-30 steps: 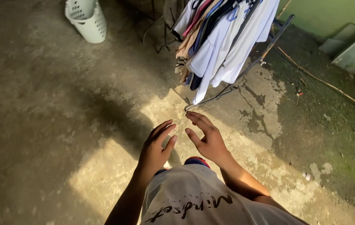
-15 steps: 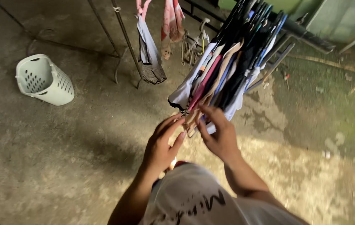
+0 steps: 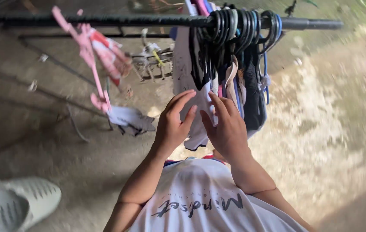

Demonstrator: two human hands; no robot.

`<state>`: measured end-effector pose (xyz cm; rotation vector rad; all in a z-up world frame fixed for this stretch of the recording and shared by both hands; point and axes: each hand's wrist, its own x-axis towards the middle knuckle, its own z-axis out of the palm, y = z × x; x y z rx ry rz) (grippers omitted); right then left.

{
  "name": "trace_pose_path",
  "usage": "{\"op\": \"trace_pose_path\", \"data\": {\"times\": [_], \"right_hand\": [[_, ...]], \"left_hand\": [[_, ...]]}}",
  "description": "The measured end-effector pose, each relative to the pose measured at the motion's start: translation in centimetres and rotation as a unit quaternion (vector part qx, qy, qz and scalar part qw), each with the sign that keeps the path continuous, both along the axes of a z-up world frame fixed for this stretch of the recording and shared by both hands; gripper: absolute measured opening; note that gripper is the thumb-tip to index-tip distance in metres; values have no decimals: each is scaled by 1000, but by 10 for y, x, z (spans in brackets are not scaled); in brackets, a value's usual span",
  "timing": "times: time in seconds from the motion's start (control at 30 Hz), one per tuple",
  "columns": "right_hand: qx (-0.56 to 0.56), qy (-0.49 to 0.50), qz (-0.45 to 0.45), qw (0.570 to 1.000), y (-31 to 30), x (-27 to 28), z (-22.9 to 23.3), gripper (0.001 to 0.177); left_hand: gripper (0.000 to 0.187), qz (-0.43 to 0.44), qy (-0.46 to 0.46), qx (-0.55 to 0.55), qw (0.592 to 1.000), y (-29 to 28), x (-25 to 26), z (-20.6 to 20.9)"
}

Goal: Hanging several items of laundry on clothes hangers and placing them on a drying rack and a metal fence.

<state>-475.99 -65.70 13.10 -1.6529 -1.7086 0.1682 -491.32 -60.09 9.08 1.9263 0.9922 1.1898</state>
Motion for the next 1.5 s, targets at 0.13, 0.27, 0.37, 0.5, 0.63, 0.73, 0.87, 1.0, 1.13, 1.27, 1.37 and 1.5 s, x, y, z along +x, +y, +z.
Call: {"op": "trace_pose_path", "data": {"times": [0.13,0.27,0.37,0.5,0.63,0.73,0.87,1.0,1.13,1.27,1.37,1.5], "right_hand": [[-13,-15,-85,996,11,-26,-2,51],[-15,-58,-167,984,18,-48,-5,47],[-3,-78,-206,975,19,-60,-2,45],[24,-83,-203,975,16,-65,-3,46],[1,-45,-204,978,2,-73,10,48],[-1,-38,-192,981,-12,-72,23,48],[-43,-34,-175,983,-34,-64,32,54],[-104,-97,-198,970,-48,-57,36,62],[-101,-89,-228,964,-49,-60,35,65],[-49,-45,-252,965,-58,-57,32,59],[-23,-15,-278,960,-75,-54,23,50],[-8,29,-329,944,-107,-47,10,32]], "left_hand": [[39,-107,-42,-58,992,52,1,0],[47,-178,-66,-145,971,79,11,-13],[53,-224,-100,-208,947,83,14,-17],[67,-288,-216,-305,882,91,15,-20],[76,-311,-245,-341,853,80,5,-17],[80,-320,-254,-352,842,67,0,-10],[67,-349,-283,-393,802,48,-6,-12],[48,-382,-238,-449,772,21,-2,-40],[41,-424,-222,-477,737,9,-4,-18],[38,-477,-171,-437,743,6,-11,8],[33,-501,-62,-374,778,10,-17,22],[22,-513,13,-106,851,22,-25,20]]}}
